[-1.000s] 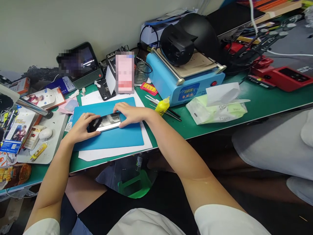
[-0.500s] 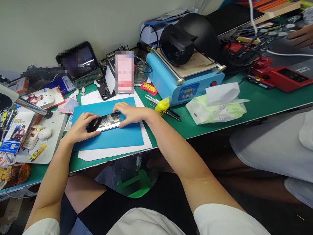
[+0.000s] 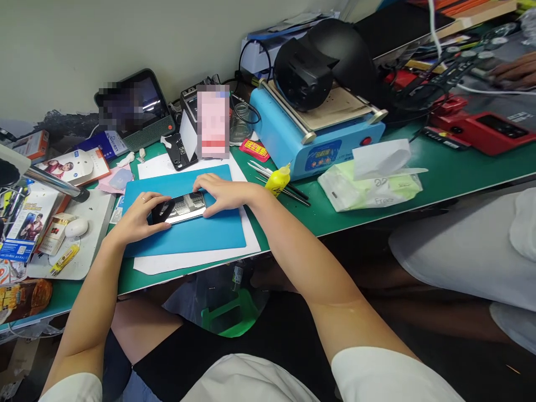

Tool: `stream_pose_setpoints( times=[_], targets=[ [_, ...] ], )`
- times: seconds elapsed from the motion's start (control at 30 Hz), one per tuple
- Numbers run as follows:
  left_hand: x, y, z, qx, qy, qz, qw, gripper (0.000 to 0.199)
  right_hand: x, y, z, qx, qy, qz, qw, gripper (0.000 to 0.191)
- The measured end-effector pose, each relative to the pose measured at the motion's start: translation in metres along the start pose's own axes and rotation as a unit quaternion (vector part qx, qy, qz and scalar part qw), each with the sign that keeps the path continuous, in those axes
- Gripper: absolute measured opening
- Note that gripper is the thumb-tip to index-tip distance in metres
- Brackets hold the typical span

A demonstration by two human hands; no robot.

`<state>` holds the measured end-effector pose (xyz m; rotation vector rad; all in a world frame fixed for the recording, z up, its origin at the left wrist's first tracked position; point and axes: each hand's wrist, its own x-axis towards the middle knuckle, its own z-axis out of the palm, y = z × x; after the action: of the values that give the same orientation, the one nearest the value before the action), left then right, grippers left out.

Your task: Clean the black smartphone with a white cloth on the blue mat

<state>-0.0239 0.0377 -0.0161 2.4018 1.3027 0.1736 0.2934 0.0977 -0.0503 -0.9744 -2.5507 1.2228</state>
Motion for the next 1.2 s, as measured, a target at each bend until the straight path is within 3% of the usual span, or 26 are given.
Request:
stream_pose_setpoints(
  times=[0.37, 0.6, 0.7, 0.83, 1.2],
  targets=[
    [0.002, -0.002, 0.0, -0.008, -0.006, -0.013, 1.0, 0.068, 0.001, 0.0, 0.0, 0.003, 0.005, -0.001, 1.0, 0.072],
    [-0.013, -0.005, -0.023, -0.027, 0.031, -0.049, 0.998, 0.059, -0.001, 0.002, -0.001, 0.0, 0.004, -0.009, 1.0, 0.073],
    [-0.016, -0.006, -0.028, -0.017, -0.002, -0.063, 0.998, 0.071, 0.0, 0.001, -0.001, -0.001, 0.001, -0.004, 1.0, 0.072],
    [-0.014, -0.005, -0.025, -0.016, -0.039, -0.073, 0.996, 0.086, 0.0, -0.002, -0.002, 0.003, 0.006, 0.005, 1.0, 0.068],
    [-0.01, -0.004, -0.02, -0.015, -0.034, -0.061, 0.997, 0.076, 0.001, -0.002, -0.001, 0.029, 0.022, 0.001, 0.999, 0.056]
  ],
)
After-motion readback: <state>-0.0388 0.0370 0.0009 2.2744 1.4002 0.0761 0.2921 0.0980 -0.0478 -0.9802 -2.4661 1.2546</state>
